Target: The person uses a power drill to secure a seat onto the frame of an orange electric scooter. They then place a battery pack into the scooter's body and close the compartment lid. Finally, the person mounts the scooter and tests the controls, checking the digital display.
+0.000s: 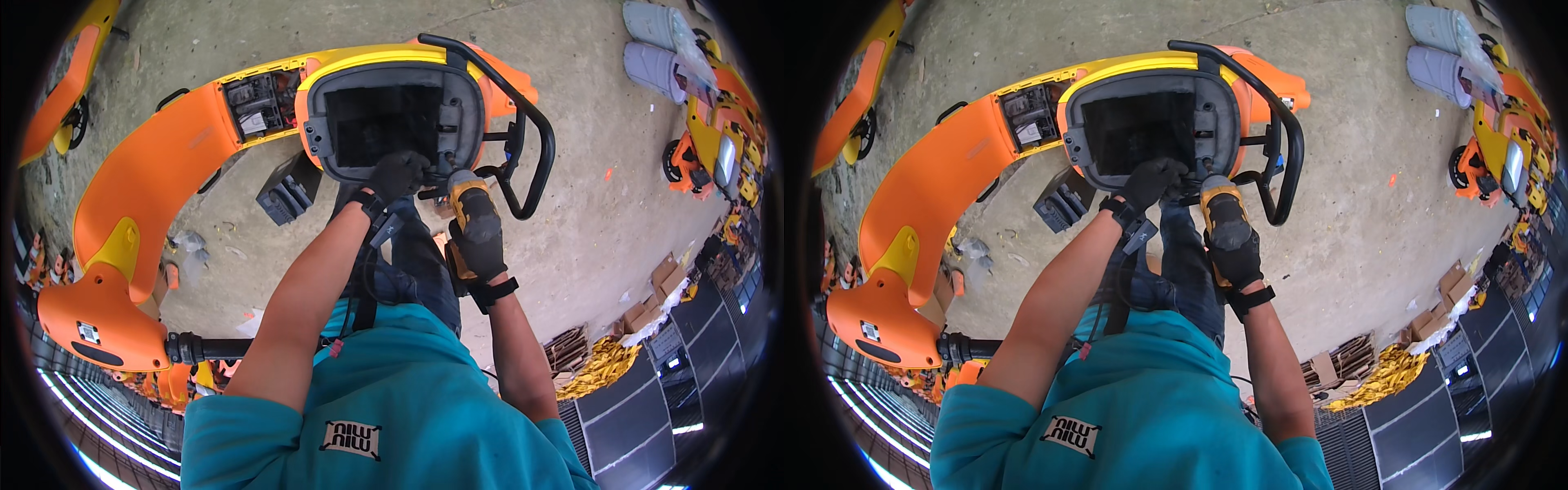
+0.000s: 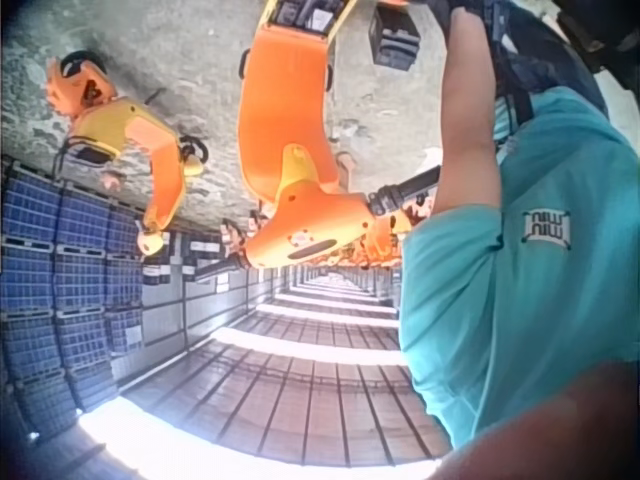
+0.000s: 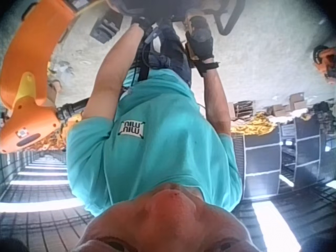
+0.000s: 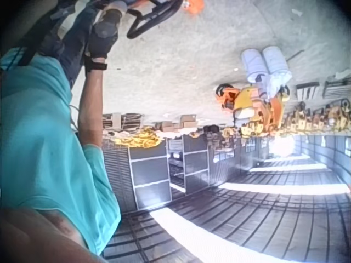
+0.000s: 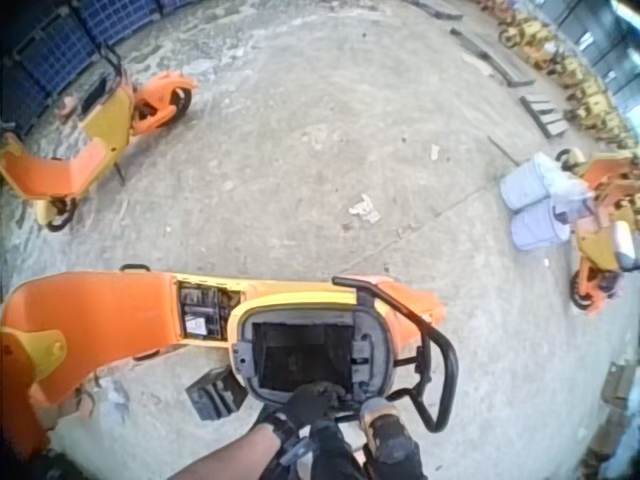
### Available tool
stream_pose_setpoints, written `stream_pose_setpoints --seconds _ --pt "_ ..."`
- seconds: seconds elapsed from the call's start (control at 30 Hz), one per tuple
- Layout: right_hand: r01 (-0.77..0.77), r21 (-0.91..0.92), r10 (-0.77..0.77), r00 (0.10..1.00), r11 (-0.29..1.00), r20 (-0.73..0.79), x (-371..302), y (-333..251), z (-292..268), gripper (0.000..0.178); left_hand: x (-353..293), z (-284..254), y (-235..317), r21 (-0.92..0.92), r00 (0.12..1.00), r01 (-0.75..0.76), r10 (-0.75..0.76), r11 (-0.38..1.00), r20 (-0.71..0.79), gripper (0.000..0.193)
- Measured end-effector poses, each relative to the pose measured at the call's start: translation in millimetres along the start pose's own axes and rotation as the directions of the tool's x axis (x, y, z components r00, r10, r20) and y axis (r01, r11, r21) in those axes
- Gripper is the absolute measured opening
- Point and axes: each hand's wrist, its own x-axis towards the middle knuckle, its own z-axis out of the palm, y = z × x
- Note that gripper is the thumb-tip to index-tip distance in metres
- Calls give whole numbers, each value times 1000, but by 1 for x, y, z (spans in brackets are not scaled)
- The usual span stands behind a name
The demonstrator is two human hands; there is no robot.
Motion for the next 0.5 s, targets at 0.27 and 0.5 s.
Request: stream_pose_setpoints --seconds 0.27,0.5 --pt "1 -37 -1 1000 999 11 1 -5 -1 46 -3 1 3 25 998 -4 5 1000 -56 25" --pt "-28 -70 27 999 997 -25 1 -10 3 46 -6 4 10 67 997 -12 17 998 -75 26"
